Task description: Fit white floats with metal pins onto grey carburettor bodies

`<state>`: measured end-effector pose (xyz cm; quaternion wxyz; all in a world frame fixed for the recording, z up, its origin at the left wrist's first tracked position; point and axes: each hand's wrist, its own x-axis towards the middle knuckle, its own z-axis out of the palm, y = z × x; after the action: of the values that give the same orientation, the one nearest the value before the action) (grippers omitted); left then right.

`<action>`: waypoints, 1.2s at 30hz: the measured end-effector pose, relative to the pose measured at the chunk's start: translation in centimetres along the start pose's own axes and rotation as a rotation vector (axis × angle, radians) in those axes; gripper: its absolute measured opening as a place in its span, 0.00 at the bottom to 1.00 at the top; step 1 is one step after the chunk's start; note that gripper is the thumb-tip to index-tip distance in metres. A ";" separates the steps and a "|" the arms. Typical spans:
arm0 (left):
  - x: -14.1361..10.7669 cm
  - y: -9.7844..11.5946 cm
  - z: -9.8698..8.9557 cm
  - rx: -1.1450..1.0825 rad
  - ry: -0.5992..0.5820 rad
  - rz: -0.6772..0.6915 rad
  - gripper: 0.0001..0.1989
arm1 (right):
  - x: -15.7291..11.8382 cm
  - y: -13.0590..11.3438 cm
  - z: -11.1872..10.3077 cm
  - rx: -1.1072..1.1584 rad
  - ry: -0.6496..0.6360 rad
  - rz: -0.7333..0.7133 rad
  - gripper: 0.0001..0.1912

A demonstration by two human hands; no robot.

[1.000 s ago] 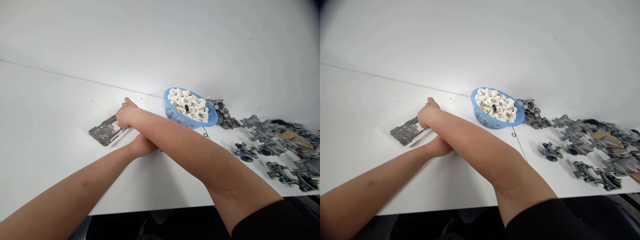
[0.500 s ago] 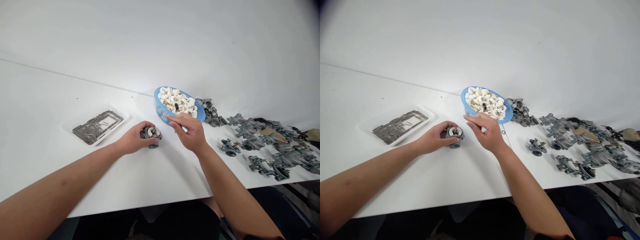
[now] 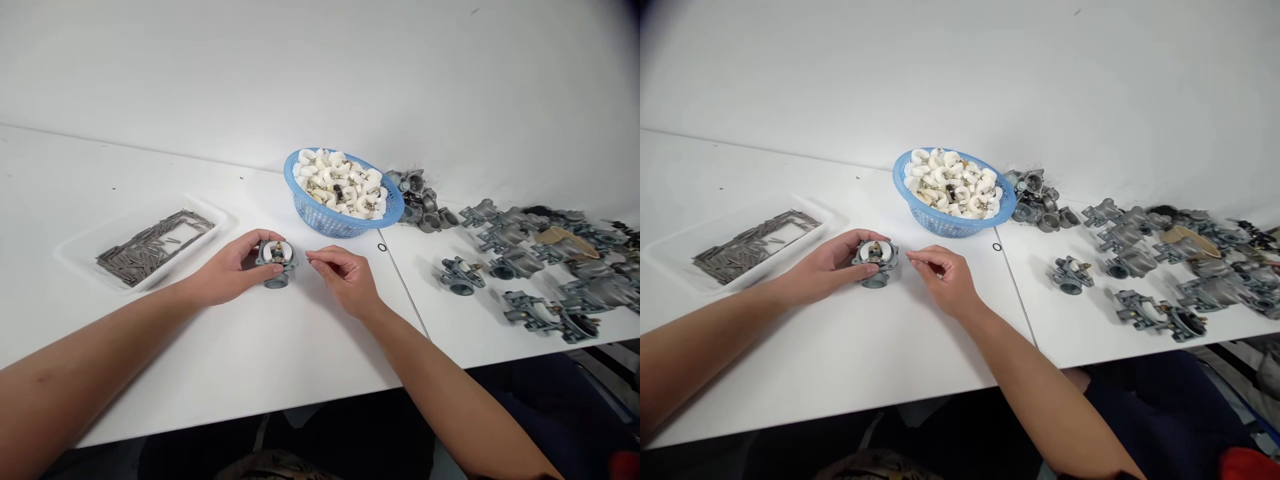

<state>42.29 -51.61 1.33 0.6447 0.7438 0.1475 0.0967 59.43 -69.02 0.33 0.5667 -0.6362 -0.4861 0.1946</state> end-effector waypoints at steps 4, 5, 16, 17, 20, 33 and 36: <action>-0.2 0.0 0.0 0.039 0.052 -0.026 0.30 | -0.2 -0.3 -0.1 -0.031 0.029 -0.054 0.08; -0.1 0.0 0.0 0.060 0.075 -0.031 0.31 | -0.2 -0.5 0.0 -0.029 0.033 -0.067 0.08; 0.3 0.2 0.2 -0.032 0.052 0.001 0.29 | -0.2 -1.4 1.8 0.014 0.118 -0.062 0.03; 0.3 0.3 0.2 -0.032 0.055 -0.002 0.29 | -0.2 -1.3 1.8 0.020 0.119 -0.060 0.03; 0.3 0.3 0.2 -0.009 0.050 -0.001 0.28 | -0.2 -1.2 1.9 0.048 0.123 -0.075 0.04; 0.2 0.0 -0.1 0.041 0.029 0.029 0.28 | -0.5 -1.2 2.9 0.011 0.116 -0.143 0.13; 0.0 0.4 -0.1 0.115 0.066 0.039 0.28 | -0.6 -1.3 2.8 -0.031 0.125 -0.181 0.13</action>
<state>42.34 -51.55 1.70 0.5935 0.7788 0.1596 0.1251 56.39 -68.18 0.50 0.6014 -0.6091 -0.5083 0.0948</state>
